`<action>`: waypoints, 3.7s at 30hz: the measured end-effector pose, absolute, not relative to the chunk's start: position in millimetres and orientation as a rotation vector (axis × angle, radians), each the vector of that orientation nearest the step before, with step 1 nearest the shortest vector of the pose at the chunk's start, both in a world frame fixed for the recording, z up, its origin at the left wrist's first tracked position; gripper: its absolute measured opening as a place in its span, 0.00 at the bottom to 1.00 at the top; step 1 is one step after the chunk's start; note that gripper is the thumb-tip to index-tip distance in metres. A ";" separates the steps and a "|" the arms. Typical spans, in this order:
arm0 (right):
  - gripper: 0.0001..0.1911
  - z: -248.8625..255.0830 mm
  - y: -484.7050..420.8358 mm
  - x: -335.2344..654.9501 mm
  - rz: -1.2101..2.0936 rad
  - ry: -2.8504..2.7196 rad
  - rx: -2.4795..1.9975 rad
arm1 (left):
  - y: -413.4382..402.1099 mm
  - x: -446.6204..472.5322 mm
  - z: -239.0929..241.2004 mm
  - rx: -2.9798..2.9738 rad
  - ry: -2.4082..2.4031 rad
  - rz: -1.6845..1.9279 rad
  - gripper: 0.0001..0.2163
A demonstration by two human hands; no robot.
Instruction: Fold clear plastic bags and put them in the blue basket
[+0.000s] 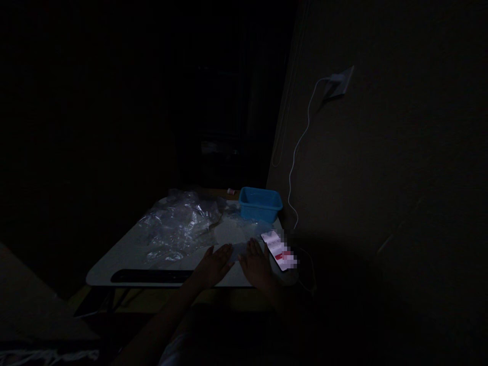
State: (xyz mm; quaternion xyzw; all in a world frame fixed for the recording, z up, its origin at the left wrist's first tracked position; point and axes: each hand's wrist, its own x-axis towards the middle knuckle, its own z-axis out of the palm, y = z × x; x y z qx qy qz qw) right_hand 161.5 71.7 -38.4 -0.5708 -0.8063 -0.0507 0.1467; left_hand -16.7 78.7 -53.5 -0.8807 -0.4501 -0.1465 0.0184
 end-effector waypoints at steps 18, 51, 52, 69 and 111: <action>0.30 -36.8 66.9 161.9 -0.087 -2.430 -1.512 | 79.2 -16.9 -53.9 -2.740 -1.419 -0.494 0.23; 0.30 -35.7 66.7 158.2 -0.103 -2.349 -1.645 | 77.1 -14.9 -49.4 -2.674 -1.408 -0.320 0.23; 0.30 -35.0 65.8 158.5 -0.117 -2.388 -1.570 | 77.2 -15.3 -49.6 -2.677 -1.407 -0.317 0.23; 0.25 -33.4 55.1 159.8 -0.120 -2.505 -1.298 | 73.3 -13.7 -38.7 -2.777 -1.529 -0.290 0.23; 0.18 -35.1 49.1 168.5 -0.101 -2.548 -1.124 | 72.3 -13.5 -38.5 -2.772 -1.519 -0.275 0.23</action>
